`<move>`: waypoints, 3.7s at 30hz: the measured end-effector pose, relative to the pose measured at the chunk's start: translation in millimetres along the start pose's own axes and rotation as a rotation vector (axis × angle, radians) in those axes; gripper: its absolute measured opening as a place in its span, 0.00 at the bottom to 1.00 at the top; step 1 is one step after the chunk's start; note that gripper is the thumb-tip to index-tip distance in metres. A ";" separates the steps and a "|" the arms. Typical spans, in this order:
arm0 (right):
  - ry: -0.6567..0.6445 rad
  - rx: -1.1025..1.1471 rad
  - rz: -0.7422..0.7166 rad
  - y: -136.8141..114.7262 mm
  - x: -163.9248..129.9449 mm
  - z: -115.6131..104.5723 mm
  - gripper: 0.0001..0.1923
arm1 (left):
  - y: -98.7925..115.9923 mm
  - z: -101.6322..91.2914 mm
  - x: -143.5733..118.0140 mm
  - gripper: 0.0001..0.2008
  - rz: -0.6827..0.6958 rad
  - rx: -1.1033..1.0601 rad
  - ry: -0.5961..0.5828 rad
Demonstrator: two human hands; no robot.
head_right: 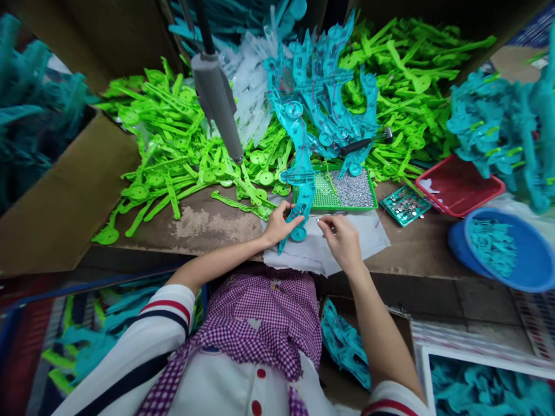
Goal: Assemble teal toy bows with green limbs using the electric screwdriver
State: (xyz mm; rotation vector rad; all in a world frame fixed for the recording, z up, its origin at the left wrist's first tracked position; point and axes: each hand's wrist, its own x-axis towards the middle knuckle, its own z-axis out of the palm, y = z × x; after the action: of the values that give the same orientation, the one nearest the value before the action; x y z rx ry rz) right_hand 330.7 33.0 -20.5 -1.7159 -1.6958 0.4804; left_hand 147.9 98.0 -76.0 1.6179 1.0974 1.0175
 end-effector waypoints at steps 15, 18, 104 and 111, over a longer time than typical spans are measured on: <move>0.079 0.130 0.180 9.6 8.1 19.3 0.22 | -1.1 0.9 0.6 0.14 -0.004 -0.008 0.021; 0.029 0.134 0.258 29.3 -14.6 23.5 0.24 | -0.6 1.0 0.0 0.14 -0.020 -0.008 0.010; 0.225 -0.321 -0.555 12.8 33.3 42.7 0.07 | -1.9 2.6 0.6 0.15 -0.018 -0.075 -0.013; 0.107 -0.380 -0.520 17.2 26.6 37.1 0.12 | -3.5 3.8 1.0 0.15 0.008 -0.038 0.002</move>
State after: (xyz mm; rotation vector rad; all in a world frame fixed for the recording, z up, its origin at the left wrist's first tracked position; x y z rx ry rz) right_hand 320.6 67.6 -53.3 -1.4218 -2.1509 -0.1798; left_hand 151.0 98.8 -80.2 1.5926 1.0678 1.0398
